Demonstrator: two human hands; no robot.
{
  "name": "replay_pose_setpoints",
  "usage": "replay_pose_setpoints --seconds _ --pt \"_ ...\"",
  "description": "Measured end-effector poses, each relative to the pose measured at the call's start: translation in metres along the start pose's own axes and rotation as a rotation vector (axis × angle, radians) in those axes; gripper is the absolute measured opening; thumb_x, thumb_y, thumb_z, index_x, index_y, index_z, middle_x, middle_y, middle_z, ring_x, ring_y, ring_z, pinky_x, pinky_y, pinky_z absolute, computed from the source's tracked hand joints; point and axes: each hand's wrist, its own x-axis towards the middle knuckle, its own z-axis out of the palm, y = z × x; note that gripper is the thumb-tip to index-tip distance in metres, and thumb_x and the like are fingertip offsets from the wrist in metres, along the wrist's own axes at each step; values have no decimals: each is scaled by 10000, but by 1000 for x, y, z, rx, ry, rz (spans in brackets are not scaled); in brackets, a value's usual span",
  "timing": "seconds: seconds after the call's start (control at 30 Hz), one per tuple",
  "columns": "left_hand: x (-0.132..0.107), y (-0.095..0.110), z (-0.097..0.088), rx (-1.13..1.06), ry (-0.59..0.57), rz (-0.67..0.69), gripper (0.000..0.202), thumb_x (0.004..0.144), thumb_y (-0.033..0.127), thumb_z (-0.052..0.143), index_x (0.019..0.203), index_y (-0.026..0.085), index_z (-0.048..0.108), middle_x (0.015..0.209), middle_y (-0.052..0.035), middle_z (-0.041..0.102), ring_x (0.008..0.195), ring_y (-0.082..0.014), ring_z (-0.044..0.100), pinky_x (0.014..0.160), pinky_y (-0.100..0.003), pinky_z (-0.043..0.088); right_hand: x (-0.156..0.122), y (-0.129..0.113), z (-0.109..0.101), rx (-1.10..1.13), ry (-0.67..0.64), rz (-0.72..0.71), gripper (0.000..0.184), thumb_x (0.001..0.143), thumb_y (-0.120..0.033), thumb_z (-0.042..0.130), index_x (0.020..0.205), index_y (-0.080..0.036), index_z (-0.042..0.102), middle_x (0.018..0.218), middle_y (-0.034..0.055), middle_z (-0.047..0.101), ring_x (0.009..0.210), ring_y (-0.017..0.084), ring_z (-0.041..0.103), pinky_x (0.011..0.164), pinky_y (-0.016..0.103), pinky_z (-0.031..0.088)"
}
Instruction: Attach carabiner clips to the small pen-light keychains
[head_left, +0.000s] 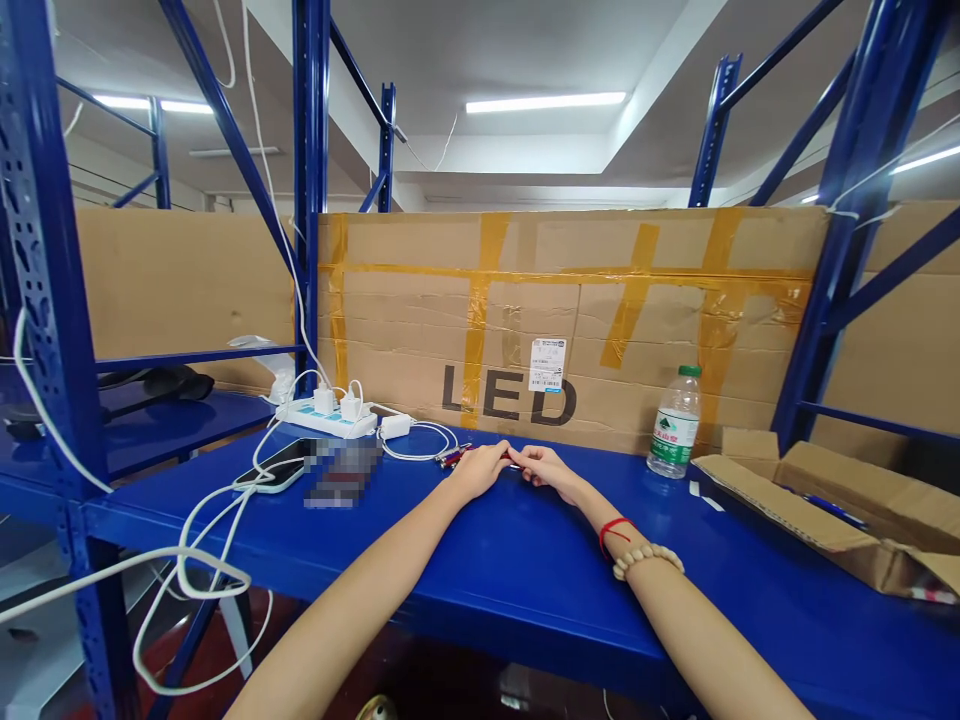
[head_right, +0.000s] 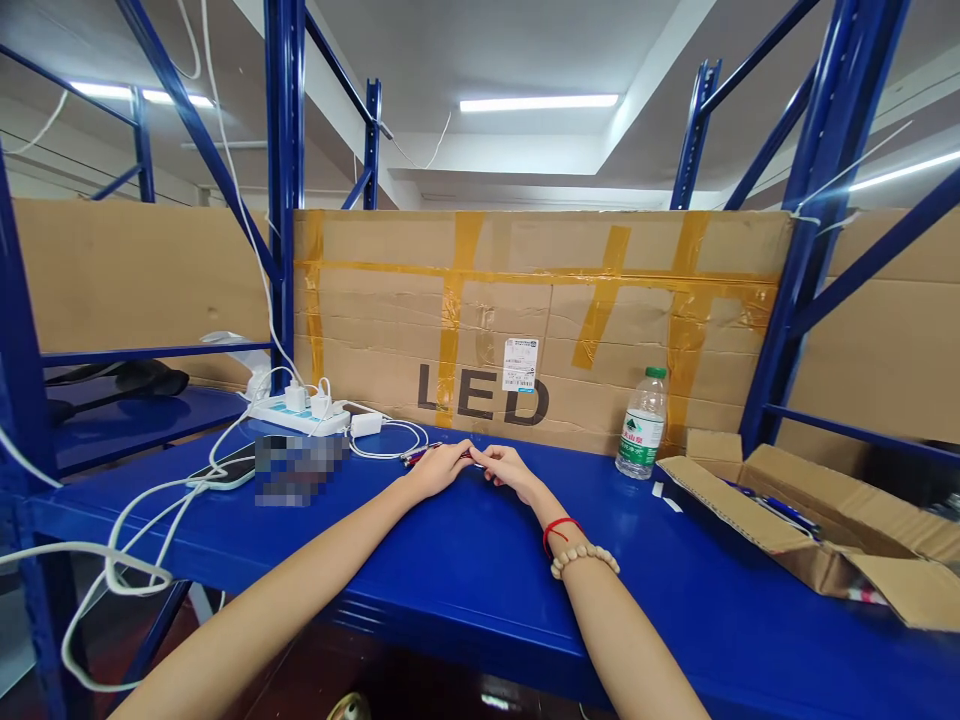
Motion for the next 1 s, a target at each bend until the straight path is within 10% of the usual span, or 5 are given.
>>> replay_pose_setpoints --seconds 1.0 --pt "4 -3 -2 4 -125 -4 226 886 328 335 998 216 497 1023 -52 621 961 -214 580 809 -332 442 14 14 -1 -149 -85 -155 472 639 -609 569 598 -149 470 559 -22 500 420 40 405 362 170 298"
